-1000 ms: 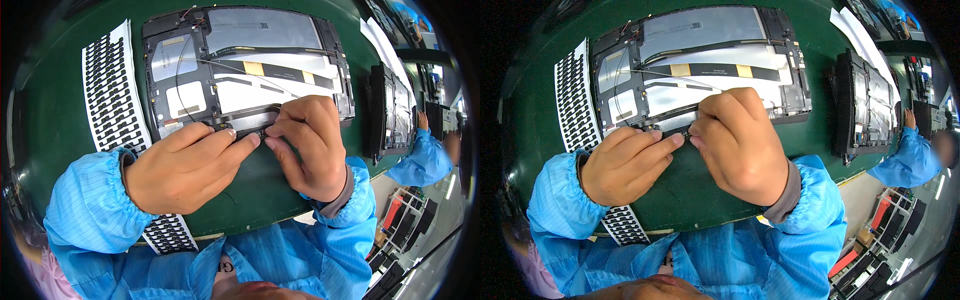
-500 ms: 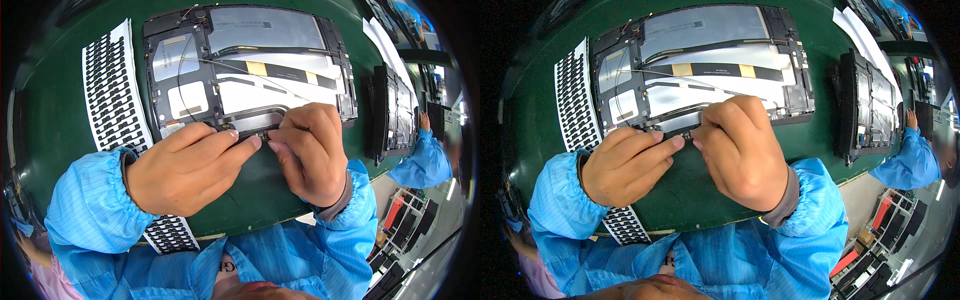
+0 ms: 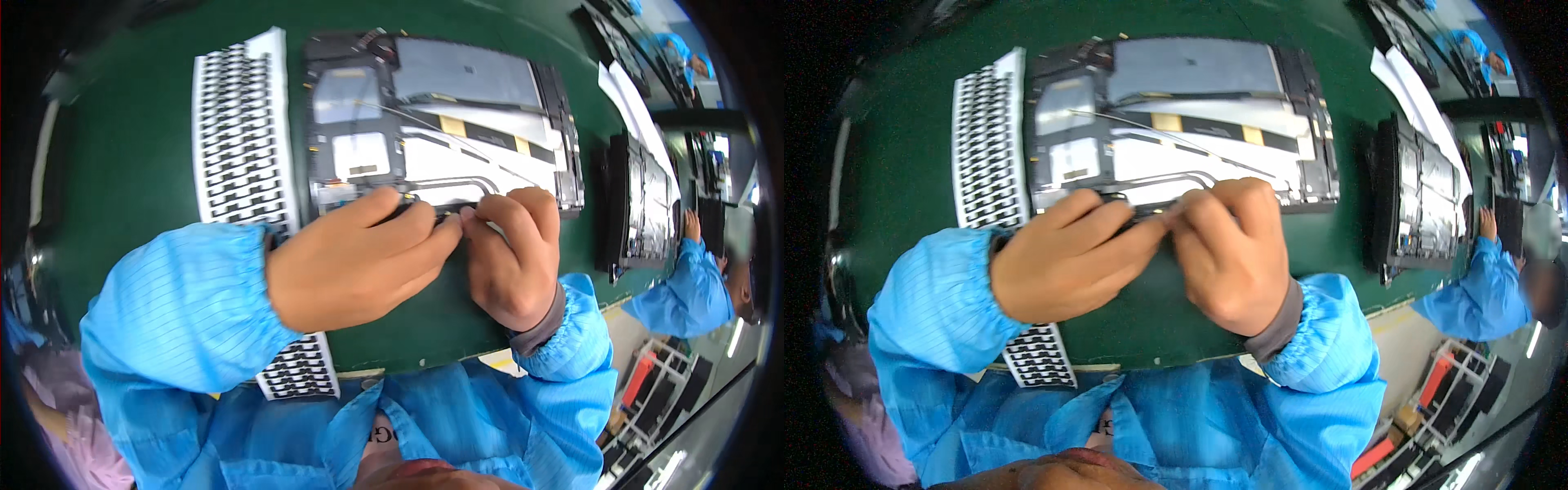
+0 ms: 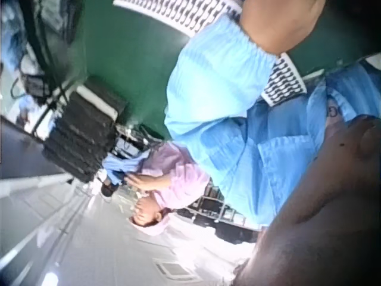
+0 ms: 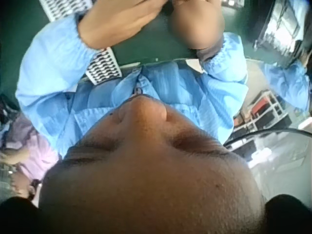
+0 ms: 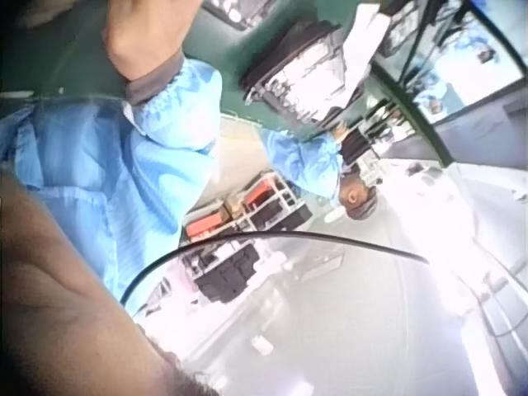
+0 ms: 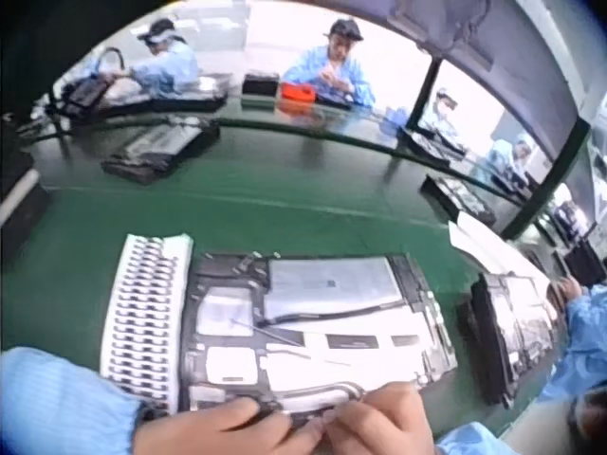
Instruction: Assembling internal components and applying adhesive strips to an electronic device on a factory production line.
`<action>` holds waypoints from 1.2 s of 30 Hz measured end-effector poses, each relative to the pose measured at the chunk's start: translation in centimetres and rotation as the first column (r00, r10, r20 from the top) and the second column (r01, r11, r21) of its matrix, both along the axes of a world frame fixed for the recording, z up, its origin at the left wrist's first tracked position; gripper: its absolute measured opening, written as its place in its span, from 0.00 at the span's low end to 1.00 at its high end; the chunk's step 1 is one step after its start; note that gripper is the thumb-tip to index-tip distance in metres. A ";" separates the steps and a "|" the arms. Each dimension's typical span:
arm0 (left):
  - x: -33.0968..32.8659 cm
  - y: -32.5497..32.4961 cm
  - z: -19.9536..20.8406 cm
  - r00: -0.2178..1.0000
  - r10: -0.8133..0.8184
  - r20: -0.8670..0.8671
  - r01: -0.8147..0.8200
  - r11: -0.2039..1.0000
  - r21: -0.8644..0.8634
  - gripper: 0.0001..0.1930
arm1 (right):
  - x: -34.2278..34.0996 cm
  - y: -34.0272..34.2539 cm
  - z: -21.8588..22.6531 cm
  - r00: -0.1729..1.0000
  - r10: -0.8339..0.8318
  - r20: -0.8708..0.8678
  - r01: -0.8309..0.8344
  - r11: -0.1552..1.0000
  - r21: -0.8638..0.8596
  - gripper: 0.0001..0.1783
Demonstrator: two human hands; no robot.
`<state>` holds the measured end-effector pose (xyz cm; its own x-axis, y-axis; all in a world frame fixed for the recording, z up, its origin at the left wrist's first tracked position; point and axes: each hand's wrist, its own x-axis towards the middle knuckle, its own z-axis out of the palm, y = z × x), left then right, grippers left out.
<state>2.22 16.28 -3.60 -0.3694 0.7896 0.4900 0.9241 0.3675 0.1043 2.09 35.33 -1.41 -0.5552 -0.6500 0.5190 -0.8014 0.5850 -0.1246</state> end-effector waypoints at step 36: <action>-5.1 -10.3 -1.3 0.724 0.677 0.132 -0.658 0.735 -0.160 0.33 | -11.8 -17.5 -0.6 0.839 -0.456 0.298 0.401 0.887 0.228 0.14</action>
<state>-2.88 5.99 -4.86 -0.8880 0.3447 0.3044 0.4057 0.8989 0.1655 -9.66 17.83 -1.98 -0.9175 -0.3606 0.1677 -0.3914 0.8934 -0.2206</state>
